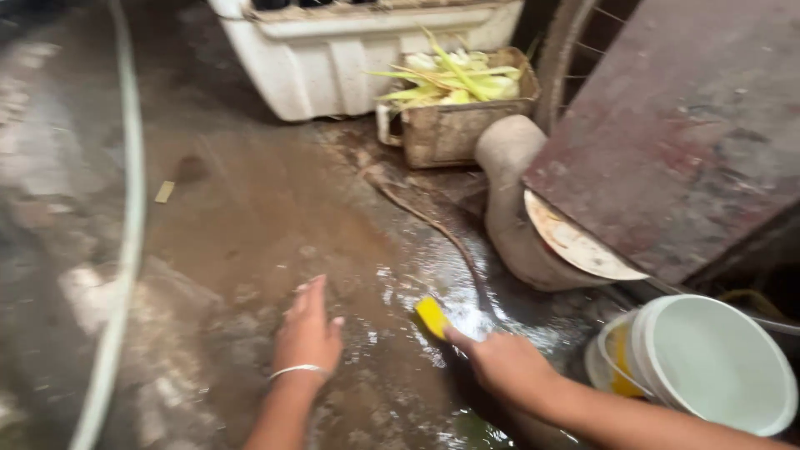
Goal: The person cleans the floor by pouring water from a bucket and scrubbing the surface with a brush.
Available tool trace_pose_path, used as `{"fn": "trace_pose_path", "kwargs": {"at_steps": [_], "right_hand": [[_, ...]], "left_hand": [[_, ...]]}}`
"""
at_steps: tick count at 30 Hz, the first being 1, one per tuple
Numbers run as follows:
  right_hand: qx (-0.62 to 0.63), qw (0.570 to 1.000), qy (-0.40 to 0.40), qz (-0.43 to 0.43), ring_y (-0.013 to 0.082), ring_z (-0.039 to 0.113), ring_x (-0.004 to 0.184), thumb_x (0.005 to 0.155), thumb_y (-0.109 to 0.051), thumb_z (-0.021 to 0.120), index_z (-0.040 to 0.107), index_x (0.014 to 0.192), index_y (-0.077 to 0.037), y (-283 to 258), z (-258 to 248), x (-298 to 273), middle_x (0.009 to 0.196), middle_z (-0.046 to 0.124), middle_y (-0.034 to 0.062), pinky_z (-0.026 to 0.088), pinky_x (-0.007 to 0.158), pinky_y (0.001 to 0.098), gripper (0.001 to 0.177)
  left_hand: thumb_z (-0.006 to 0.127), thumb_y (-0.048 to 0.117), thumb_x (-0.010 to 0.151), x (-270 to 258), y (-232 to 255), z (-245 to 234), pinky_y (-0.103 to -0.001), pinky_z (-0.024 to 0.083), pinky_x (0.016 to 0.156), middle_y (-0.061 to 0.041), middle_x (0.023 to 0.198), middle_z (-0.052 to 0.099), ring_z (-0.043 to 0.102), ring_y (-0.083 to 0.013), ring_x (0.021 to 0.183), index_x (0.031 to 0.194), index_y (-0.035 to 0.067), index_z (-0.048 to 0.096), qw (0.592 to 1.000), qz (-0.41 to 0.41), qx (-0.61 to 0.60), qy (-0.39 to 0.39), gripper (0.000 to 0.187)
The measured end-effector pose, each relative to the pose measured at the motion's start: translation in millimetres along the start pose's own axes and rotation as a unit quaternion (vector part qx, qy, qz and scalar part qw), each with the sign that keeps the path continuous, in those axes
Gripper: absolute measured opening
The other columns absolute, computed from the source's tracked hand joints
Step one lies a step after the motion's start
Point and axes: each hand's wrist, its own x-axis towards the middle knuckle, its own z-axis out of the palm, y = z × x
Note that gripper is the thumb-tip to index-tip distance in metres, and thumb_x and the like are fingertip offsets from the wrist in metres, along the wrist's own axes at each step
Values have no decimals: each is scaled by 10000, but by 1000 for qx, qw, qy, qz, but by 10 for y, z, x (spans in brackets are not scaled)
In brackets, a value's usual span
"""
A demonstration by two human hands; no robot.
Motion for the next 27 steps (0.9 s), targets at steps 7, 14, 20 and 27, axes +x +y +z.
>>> {"fn": "trace_pose_path", "kwargs": {"at_steps": [7, 14, 20, 27], "right_hand": [[76, 983, 138, -93, 378, 701, 994, 934, -158, 545, 698, 1085, -136, -523, -571, 1371, 1024, 728, 159, 569, 823, 514, 216], [40, 985, 138, -91, 377, 719, 877, 1033, -185, 462, 577, 1367, -188, -287, -85, 557, 984, 712, 172, 578, 714, 521, 354], [51, 982, 147, -110, 390, 718, 843, 958, -155, 515, 630, 1229, -198, -437, -289, 973, 937, 701, 186, 570, 698, 527, 297], [-35, 941, 237, -239, 375, 714, 727, 927, -98, 544, 664, 1174, -53, -1220, -98, 733, 839, 700, 184, 574, 589, 500, 279]], "left_hand": [[683, 234, 872, -19, -220, -20, -487, 413, 1105, -163, 1602, 356, 414, -384, 1410, 1550, 191, 304, 1000, -10, 6, -4, 779], [687, 226, 869, -46, -54, 9, -479, 367, 1143, -203, 1595, 366, 378, -372, 1453, 1553, 139, 337, 998, 55, -7, 20, 773], [682, 212, 863, -185, 138, 4, -463, 345, 1153, -177, 1583, 377, 356, -347, 1465, 1532, 130, 346, 998, 58, -24, -13, 753], [601, 135, 892, -168, -215, -262, -473, 361, 1162, -178, 1561, 455, 393, -368, 1461, 1483, 102, 435, 987, 56, -49, 142, 614]]}}
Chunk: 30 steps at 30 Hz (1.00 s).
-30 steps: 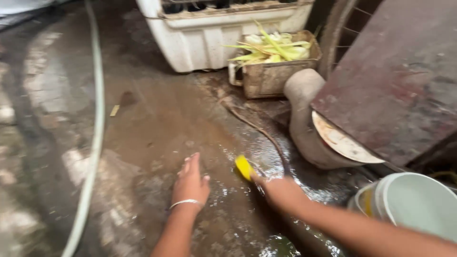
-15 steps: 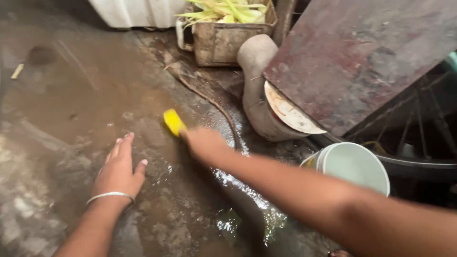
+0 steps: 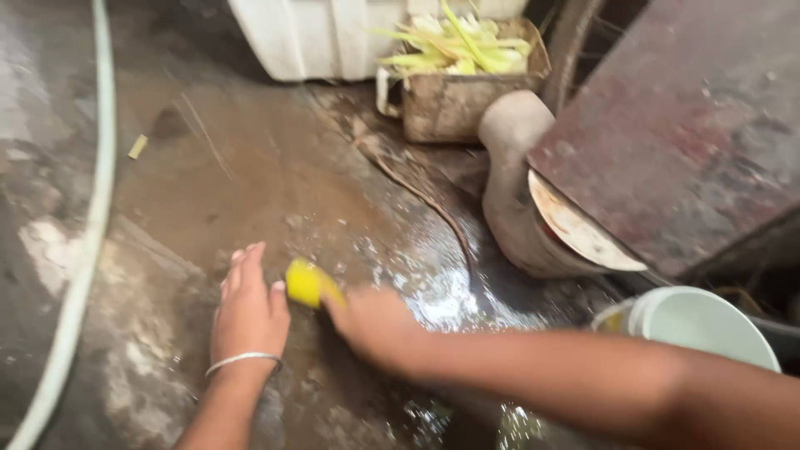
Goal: The person cleans the floor by pouring water from a bucket and scrubbing the surface with a brush.
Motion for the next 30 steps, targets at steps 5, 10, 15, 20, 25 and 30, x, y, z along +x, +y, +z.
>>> {"fn": "trace_pose_path", "kwargs": {"at_steps": [5, 10, 15, 20, 25, 30], "right_hand": [[-93, 981, -170, 27, 311, 730, 745, 898, -101, 612, 602, 1209, -111, 772, -154, 725, 819, 718, 134, 588, 594, 463, 312], [-69, 988, -31, 138, 272, 745, 760, 848, -187, 674, 756, 884, -130, 633, 261, 1601, 822, 732, 95, 597, 594, 425, 106], [-54, 996, -69, 10, 317, 750, 748, 949, -194, 615, 738, 959, -104, -163, 177, 1361, 810, 750, 119, 606, 633, 482, 152], [-62, 990, -101, 72, 284, 758, 798, 921, -192, 602, 758, 980, -115, 636, 198, 1857, 867, 743, 98, 623, 649, 443, 183], [-46, 999, 10, -1, 319, 751, 730, 965, -182, 591, 726, 1065, -53, -75, 423, 1285, 818, 751, 132, 602, 617, 477, 211], [-62, 985, -155, 35, 283, 739, 795, 893, -234, 628, 772, 930, -121, 555, -118, 1896, 881, 751, 106, 608, 663, 436, 186]], "left_hand": [[590, 171, 925, 39, -323, -45, -494, 362, 1128, -229, 1549, 433, 383, -401, 1448, 1498, 86, 421, 995, -69, -4, 65, 603], [559, 254, 949, 124, -327, -205, -498, 380, 1091, -223, 1569, 403, 405, -415, 1401, 1495, 119, 415, 993, -114, 8, 40, 581], [502, 298, 1016, 275, -575, -87, -509, 348, 1150, -228, 1549, 457, 393, -421, 1446, 1480, 69, 447, 988, -99, 2, 119, 521], [487, 314, 1022, 225, -496, -203, -506, 339, 1146, -253, 1548, 425, 370, -421, 1453, 1479, 54, 447, 986, -109, -15, 123, 527], [446, 348, 1028, 231, -558, -215, -503, 342, 1128, -241, 1567, 406, 362, -417, 1452, 1483, 75, 452, 983, -140, -23, 114, 530], [415, 390, 1046, 144, -589, -167, -500, 341, 1141, -250, 1561, 415, 371, -427, 1444, 1480, 60, 452, 977, -172, -36, 120, 547]]}}
